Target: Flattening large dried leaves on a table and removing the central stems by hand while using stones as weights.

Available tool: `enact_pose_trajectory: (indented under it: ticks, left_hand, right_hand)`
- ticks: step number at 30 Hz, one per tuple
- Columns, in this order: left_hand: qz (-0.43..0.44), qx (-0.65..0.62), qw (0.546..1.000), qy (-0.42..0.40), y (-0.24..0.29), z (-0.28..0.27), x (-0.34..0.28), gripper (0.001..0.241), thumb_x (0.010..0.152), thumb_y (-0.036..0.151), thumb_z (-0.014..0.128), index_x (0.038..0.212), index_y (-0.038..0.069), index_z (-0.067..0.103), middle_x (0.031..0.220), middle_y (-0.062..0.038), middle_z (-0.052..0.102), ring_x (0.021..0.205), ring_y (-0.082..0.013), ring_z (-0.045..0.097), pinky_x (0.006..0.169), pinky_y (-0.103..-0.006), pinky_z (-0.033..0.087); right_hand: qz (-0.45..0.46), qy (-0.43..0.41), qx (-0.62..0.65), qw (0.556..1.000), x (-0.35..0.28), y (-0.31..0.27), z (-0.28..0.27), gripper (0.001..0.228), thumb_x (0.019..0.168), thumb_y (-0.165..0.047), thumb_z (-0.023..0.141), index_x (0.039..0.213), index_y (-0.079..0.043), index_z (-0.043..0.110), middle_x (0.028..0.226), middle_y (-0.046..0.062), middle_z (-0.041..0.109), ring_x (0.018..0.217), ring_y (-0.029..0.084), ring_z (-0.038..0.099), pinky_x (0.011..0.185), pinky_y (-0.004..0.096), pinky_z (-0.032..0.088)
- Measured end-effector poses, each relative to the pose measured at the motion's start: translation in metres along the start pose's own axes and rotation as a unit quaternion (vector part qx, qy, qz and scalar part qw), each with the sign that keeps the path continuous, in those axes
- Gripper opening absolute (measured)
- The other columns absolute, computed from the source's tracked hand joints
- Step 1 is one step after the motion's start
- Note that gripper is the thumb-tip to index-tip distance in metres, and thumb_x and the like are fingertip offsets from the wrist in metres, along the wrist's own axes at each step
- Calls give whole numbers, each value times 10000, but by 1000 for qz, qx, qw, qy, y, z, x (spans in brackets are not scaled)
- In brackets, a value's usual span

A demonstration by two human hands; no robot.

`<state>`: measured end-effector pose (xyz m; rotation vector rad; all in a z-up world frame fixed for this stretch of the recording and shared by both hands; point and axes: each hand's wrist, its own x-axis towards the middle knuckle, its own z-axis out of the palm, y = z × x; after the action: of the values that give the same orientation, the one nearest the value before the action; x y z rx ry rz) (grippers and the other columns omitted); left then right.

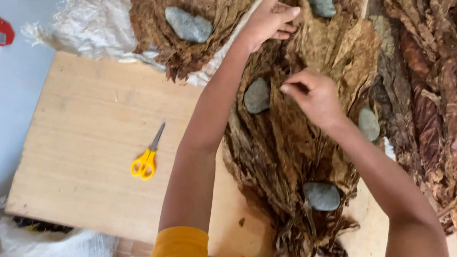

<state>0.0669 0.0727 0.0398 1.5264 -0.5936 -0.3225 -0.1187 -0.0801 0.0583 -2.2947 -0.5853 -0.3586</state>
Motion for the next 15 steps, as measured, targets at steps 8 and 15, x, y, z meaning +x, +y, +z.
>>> enact_pose_trajectory:
  ticks: [8,15]
  left_hand:
    - [173,49,968,176,-37,23,-66,428,1084,179,609,1475,221,439,1434,-30,443,1349,-232,463,1110,-439,562]
    - [48,-131,936,322,14,52,-211,313,974,-6,586,1274,63,531,1128,-125,571,1013,-224,629,811,-296,642]
  right_hand:
    - [69,-271,-173,944,17,-35,63,706,922,-249,738,1504,-28,405,1472,244,386,1322,481,363,1093,625,336]
    - [185,-320,-203,907,41,-69,53,1004,750,-277,897,1562,-129,326,1493,256,447,1376,461,422,1168,625,320]
